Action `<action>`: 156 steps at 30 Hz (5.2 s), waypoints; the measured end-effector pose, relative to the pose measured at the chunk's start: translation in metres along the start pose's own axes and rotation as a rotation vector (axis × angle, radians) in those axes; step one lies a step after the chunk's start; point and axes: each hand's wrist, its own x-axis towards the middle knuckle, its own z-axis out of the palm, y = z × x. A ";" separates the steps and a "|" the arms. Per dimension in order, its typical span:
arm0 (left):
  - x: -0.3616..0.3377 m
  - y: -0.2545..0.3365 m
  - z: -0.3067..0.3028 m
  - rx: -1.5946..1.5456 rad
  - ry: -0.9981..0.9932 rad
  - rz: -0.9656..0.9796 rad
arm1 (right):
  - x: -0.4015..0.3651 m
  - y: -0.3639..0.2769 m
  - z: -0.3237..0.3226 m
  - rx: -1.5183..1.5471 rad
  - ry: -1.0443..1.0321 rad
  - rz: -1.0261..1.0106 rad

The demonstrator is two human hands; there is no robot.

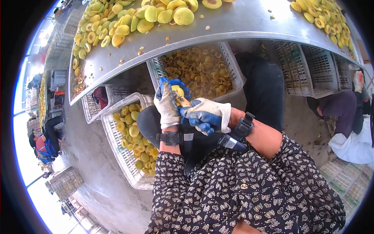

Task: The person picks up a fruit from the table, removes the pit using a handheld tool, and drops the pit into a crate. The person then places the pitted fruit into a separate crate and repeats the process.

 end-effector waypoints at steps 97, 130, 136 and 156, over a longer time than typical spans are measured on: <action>-0.005 0.023 0.023 -0.419 -0.271 -0.058 | 0.012 -0.037 0.012 -0.060 0.365 -0.529; 0.004 -0.006 -0.004 -0.107 -0.041 -0.086 | 0.011 0.010 -0.003 -1.299 0.507 -0.236; 0.004 -0.004 0.001 0.001 -0.065 -0.078 | -0.001 0.002 -0.028 -0.025 -0.136 0.021; 0.003 -0.001 0.015 -0.003 -0.192 -0.201 | -0.006 0.019 -0.037 0.635 -0.471 0.139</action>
